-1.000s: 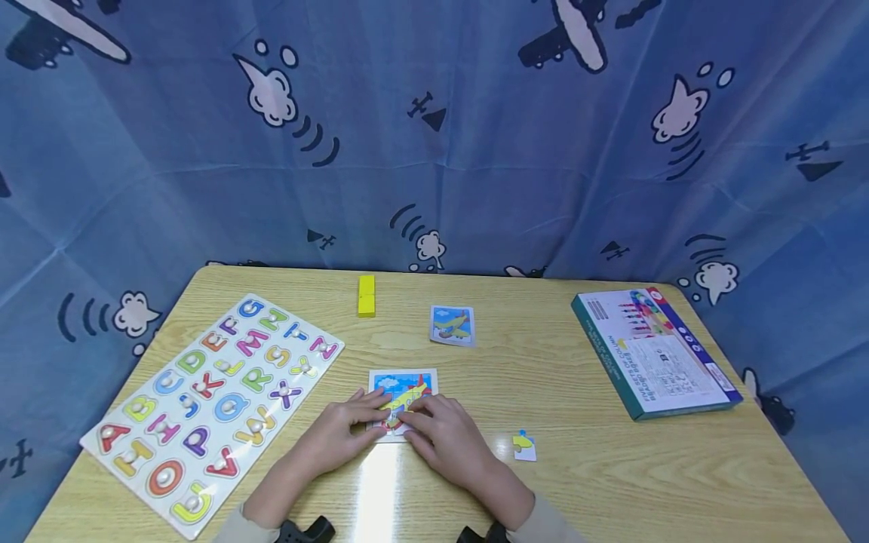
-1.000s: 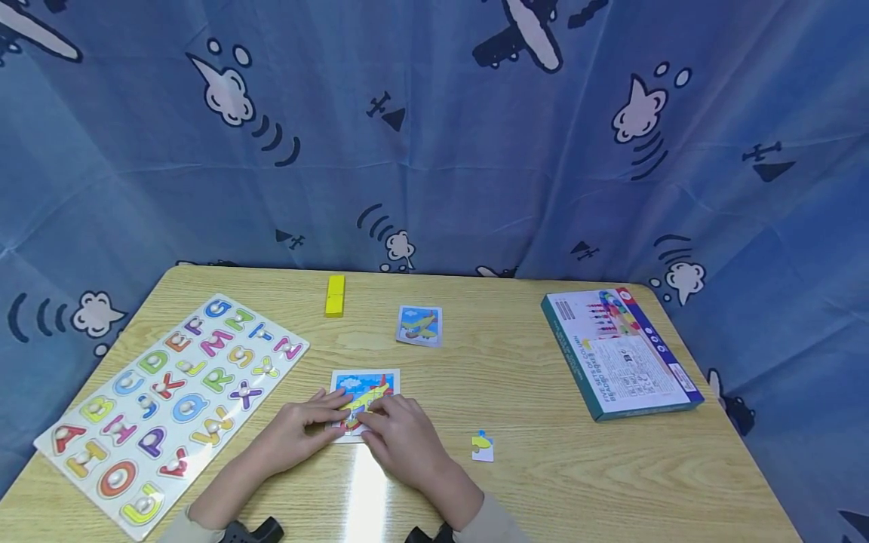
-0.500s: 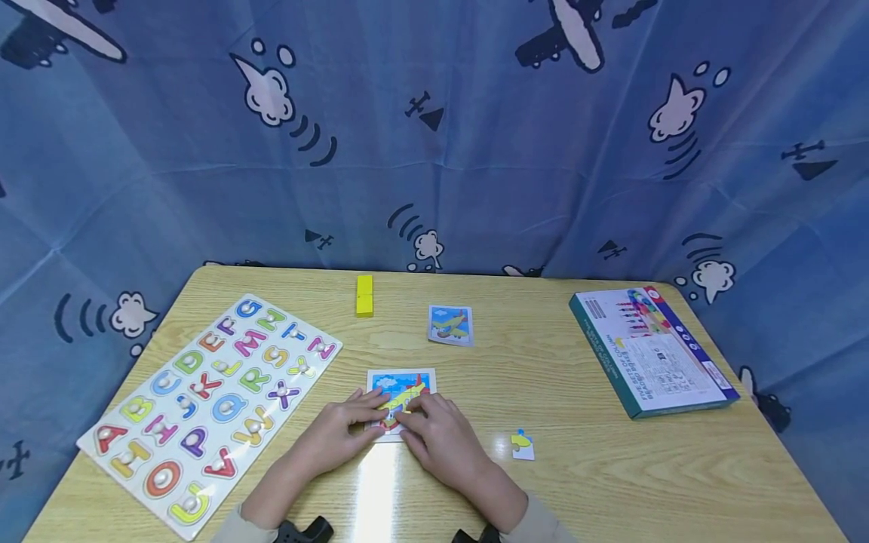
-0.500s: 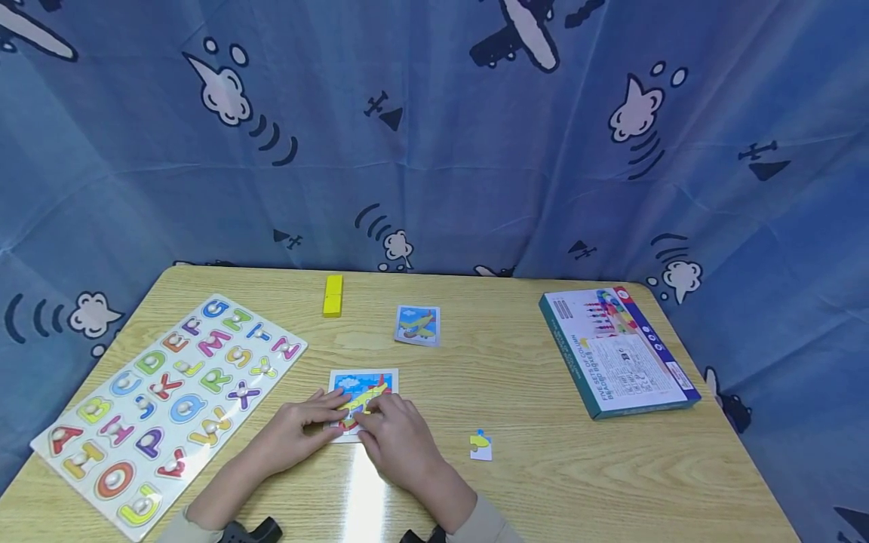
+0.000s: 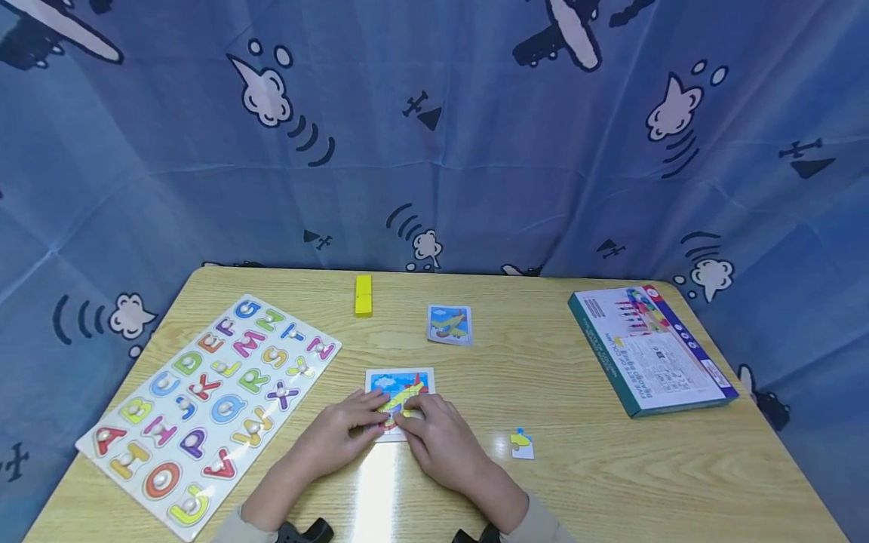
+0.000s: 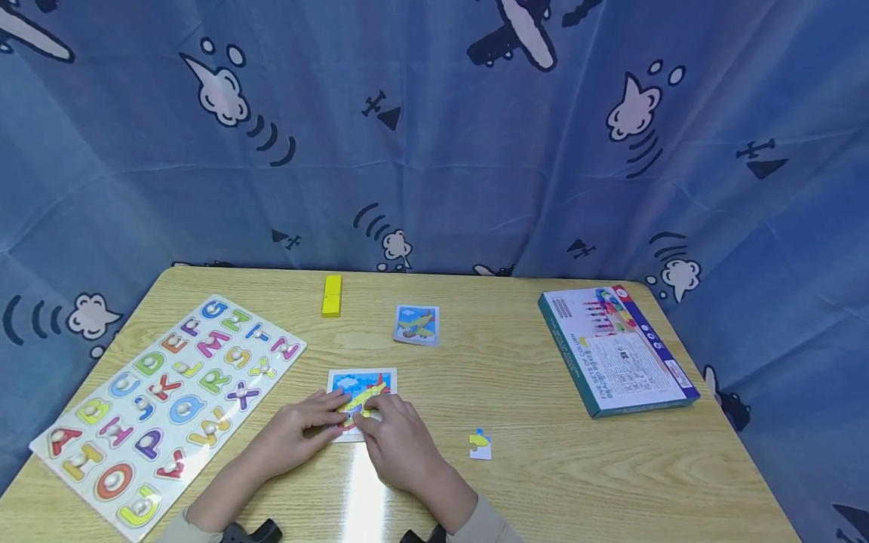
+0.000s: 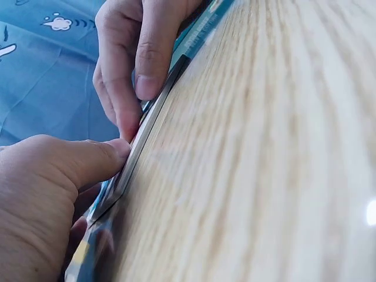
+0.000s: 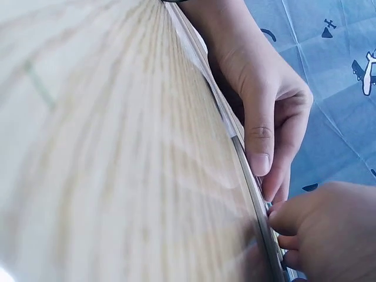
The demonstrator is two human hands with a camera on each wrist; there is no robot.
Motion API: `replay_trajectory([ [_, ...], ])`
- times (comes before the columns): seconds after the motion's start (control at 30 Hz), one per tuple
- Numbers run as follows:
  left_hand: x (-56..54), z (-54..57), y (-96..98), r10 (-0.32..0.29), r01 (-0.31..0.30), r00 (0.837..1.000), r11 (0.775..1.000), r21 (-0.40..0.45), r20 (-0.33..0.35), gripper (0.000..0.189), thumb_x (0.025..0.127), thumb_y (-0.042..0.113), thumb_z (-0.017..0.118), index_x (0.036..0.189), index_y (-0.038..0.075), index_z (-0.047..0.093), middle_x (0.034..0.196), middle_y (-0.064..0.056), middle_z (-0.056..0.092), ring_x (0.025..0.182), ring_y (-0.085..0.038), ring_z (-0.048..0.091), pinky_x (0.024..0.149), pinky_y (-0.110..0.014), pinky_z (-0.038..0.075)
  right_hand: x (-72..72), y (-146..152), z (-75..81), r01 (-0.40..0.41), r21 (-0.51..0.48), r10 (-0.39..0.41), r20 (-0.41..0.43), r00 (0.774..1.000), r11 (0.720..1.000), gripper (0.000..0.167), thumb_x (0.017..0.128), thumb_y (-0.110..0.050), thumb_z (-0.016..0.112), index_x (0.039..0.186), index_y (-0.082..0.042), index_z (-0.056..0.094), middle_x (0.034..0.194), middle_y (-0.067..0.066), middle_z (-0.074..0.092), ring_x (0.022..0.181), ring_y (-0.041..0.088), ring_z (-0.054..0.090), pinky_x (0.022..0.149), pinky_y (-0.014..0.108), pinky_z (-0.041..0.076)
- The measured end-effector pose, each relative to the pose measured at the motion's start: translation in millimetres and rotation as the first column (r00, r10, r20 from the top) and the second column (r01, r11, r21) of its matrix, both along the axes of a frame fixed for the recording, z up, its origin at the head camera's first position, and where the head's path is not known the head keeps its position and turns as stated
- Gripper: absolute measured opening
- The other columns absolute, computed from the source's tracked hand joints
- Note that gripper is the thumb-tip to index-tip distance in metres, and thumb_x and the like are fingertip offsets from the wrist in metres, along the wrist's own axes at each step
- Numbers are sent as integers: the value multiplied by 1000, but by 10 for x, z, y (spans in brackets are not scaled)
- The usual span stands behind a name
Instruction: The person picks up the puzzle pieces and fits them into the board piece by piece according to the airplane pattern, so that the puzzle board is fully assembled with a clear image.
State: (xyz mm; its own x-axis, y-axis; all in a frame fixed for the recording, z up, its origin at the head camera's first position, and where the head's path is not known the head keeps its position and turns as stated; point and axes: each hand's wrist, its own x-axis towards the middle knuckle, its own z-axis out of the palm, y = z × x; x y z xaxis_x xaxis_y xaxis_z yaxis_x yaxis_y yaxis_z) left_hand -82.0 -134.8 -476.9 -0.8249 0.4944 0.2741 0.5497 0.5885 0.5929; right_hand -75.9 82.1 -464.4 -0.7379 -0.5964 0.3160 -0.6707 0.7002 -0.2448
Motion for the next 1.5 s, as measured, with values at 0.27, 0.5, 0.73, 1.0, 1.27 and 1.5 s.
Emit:
replay_trajectory([
  [0.27, 12, -11, 31, -72, 67, 988, 997, -39, -136, 20, 86, 22, 70, 105, 16, 74, 126, 0, 63, 123, -22, 55, 110, -47, 38, -19, 6, -23, 5, -80, -2, 34, 999, 997, 24, 91, -17, 61, 112, -15, 72, 111, -1, 62, 103, 16, 56, 92, 34, 50],
  [0.5, 42, -20, 80, -107, 97, 987, 991, -92, -119, 29, 90, 29, 65, 114, 15, 70, 134, -4, 57, 128, -23, 51, 112, -49, 34, -23, 10, -15, 3, -85, 2, 53, 999, 996, 26, 91, -17, 61, 114, -12, 71, 111, -2, 63, 104, 16, 56, 94, 36, 50],
  [0.73, 49, -13, 98, -96, 91, 993, 993, -74, -72, 28, 90, 27, 64, 115, 17, 70, 135, -3, 56, 129, -22, 49, 113, -47, 33, 8, 113, 59, 45, -91, -29, 172, 985, 995, 37, 92, -20, 59, 127, -8, 59, 123, 2, 60, 120, 20, 54, 105, 40, 45],
  [1.0, 47, -5, 97, -86, 84, 996, 995, -50, -31, 27, 90, 26, 65, 114, 17, 70, 136, -1, 56, 131, -22, 48, 115, -46, 31, 126, 443, 122, 136, -98, -114, 208, 971, 986, 43, 88, -23, 66, 129, -10, 57, 125, 2, 59, 118, 19, 54, 99, 40, 49],
  [1.27, 48, -15, 97, -81, 81, 997, 996, -29, 9, 26, 90, 26, 65, 114, 18, 70, 137, 1, 55, 132, -20, 47, 116, -45, 29, 253, 868, 155, 270, -42, -252, 251, 935, 962, 48, 84, -25, 72, 128, -12, 57, 126, 1, 58, 119, 21, 54, 100, 41, 49],
  [1.5, 55, -34, 102, -69, 70, 997, 997, -15, 37, 26, 90, 26, 65, 114, 18, 70, 137, 2, 54, 132, -20, 46, 116, -45, 28, 352, 1168, 112, 331, -60, -312, 218, 925, 942, 51, 79, -20, 77, 126, -11, 59, 124, -1, 58, 117, 17, 53, 91, 39, 53],
])
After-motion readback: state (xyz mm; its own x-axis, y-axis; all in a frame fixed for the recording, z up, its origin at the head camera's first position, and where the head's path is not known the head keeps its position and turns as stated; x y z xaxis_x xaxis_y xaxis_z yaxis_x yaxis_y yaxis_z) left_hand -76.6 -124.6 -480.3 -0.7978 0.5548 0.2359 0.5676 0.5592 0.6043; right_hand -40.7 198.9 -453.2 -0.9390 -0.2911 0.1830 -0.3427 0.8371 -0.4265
